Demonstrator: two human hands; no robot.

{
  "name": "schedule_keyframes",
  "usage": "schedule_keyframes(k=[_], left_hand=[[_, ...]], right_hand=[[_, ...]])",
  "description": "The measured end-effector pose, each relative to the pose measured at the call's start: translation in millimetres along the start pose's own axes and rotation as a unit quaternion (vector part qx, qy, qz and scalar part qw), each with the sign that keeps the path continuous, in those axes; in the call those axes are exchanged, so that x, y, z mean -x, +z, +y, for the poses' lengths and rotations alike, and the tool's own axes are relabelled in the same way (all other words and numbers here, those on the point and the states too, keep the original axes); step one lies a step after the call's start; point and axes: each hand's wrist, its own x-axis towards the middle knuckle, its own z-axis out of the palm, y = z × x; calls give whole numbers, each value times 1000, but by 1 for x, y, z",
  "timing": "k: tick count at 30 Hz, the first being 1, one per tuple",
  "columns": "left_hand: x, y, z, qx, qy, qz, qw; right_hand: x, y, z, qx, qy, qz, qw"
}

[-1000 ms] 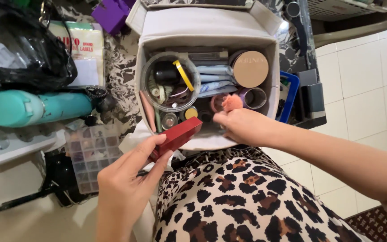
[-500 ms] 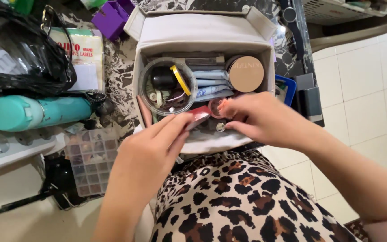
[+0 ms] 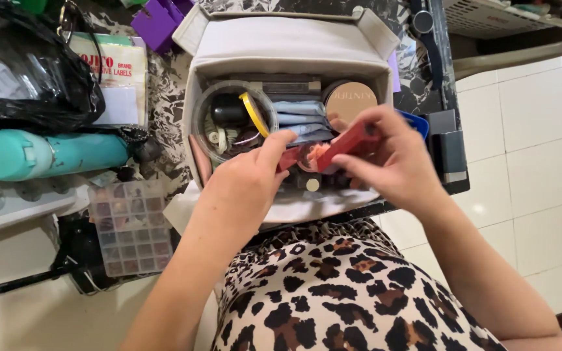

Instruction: The person sorts and packs various small items into a white fabric bag on a cluttered table. They place a red box, a blue packet, a pink makeup brush, a black power bank, a green wallet, and a small cardboard box into the bag, then close the bag's flap.

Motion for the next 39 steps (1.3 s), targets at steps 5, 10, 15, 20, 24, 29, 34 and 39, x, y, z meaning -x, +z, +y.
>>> schedule_keyframes(k=[5, 10, 15, 20, 24, 29, 34, 39], left_hand=[[-18, 32, -10, -56, 6, -169, 984], [-28, 72, -17, -104, 54, -114, 987], [-32, 54, -9, -70, -18, -232, 970], [-19, 107, -41, -251, 120, -29, 960], [-22, 128, -41, -224, 90, -21, 970], [-21, 146, -47, -224, 61, -4, 973], [-17, 124, -39, -56, -5, -94, 994], [3, 108, -18, -255, -69, -277, 924]], right_hand=[[10, -8, 11, -84, 64, 45, 993], [15, -18, 10, -74, 71, 69, 992], [25, -35, 11, -85, 54, 98, 990], [31, -47, 20, -74, 54, 121, 988], [33, -50, 24, -63, 46, 107, 991], [36, -53, 28, -63, 75, 97, 990], [34, -61, 17, -19, 48, 97, 994], [32, -62, 1, -33, 33, 116, 992]])
